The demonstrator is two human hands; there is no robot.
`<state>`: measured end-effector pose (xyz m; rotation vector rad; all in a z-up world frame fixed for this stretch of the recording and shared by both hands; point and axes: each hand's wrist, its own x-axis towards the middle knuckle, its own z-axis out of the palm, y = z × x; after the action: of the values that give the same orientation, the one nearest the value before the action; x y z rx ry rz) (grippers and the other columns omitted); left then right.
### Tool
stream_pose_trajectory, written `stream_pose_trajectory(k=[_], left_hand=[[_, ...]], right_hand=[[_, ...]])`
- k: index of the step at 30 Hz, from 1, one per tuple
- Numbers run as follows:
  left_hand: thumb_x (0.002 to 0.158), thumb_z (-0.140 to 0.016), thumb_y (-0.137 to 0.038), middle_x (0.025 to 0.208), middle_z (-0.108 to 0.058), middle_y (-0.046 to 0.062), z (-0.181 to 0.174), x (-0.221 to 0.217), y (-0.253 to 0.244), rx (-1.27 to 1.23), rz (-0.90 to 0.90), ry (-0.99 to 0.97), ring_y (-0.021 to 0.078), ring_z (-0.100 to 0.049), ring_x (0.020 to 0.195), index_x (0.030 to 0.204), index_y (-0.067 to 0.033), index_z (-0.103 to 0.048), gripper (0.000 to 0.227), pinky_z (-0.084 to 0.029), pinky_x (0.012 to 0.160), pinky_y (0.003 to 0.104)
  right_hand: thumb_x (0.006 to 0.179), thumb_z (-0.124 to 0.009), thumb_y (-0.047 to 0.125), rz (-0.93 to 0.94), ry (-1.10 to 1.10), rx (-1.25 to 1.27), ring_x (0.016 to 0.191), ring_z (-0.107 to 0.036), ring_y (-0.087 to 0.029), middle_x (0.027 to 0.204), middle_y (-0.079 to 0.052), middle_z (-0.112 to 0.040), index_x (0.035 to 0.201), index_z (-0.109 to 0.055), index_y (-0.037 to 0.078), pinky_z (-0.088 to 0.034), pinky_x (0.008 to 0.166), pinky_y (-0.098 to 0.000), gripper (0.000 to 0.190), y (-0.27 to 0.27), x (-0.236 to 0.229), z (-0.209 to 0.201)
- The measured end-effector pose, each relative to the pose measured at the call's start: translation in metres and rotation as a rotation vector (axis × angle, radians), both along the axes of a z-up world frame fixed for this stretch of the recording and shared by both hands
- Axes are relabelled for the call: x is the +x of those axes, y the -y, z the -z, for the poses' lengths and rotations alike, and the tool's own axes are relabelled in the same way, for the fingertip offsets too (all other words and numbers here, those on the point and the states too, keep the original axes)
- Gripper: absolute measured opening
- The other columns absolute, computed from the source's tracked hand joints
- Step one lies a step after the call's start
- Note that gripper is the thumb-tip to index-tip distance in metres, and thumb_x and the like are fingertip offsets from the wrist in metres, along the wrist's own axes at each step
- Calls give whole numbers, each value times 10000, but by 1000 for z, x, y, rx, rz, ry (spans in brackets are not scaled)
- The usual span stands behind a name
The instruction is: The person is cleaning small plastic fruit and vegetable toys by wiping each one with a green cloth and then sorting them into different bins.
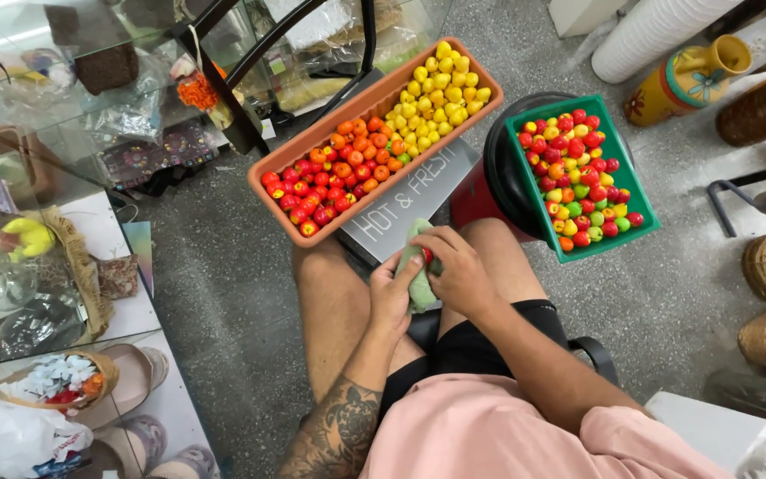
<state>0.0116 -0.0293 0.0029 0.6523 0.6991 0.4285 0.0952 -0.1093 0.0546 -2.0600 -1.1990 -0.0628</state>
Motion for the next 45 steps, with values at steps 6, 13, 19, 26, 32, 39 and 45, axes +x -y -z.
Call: stream_pose_trajectory(k=[6,13,19,26,32,39,45], left_hand=[[789,-863,-187,701,-692,32,-18,-2,-2,14,-3,-21,85,-663,582,1080,-49,-774,334,-551,527,226],[813,-841,-190,782,-662,11,15,-3,0,53,-84,-137,89,-630,641,1057,-62,-757,288,-539,583,228],[847,-839,-201,861,-664,-16,13,-6,3,131,-25,-127,74,-656,737,1090,-118,-742,275,-551,655,210],[935,-757,-312,843,-676,11,-23,-9,-6,3,-69,-40,119,-714,778,974,-116,-665,220,-595,731,241],[930,-759,-270,768,-689,15,-43,-7,-14,-60,-80,-49,100,-714,692,884,-124,-632,199,-602,674,227],[882,-743,-252,1028,-734,107,-6,-13,-19,-248,-29,-106,214,-715,927,1188,-36,-679,380,-619,786,337],[886,-744,-222,1036,-752,115,-3,-10,-15,-265,-25,-115,220,-730,922,1159,-37,-700,333,-624,779,334]], right_hand=[[656,-759,-14,33,-49,-29,978,-700,-209,1048,27,-690,1081,-748,193,-594,895,-358,473,7,4,0],[736,-750,-28,-123,-164,-62,1125,-658,-425,1161,-191,-679,1230,-694,81,-536,988,-526,509,5,2,-6],[720,-785,21,42,-147,-47,1078,-691,-244,1079,-11,-668,1096,-690,175,-557,988,-380,418,5,0,-2],[863,-820,60,-99,-410,88,771,-705,-144,1101,-36,-690,1190,-731,140,-609,689,-279,348,6,9,-17],[880,-831,74,-33,-846,241,895,-706,-141,1185,-113,-700,1241,-712,51,-620,815,-303,381,23,35,34],[800,-762,-142,614,-1301,839,958,-748,-355,1129,-269,-739,1241,-672,-86,-666,852,-415,454,87,121,96],[760,-820,204,804,-1248,1044,965,-697,-324,1125,-235,-677,1153,-652,-64,-637,831,-371,505,70,147,46]])
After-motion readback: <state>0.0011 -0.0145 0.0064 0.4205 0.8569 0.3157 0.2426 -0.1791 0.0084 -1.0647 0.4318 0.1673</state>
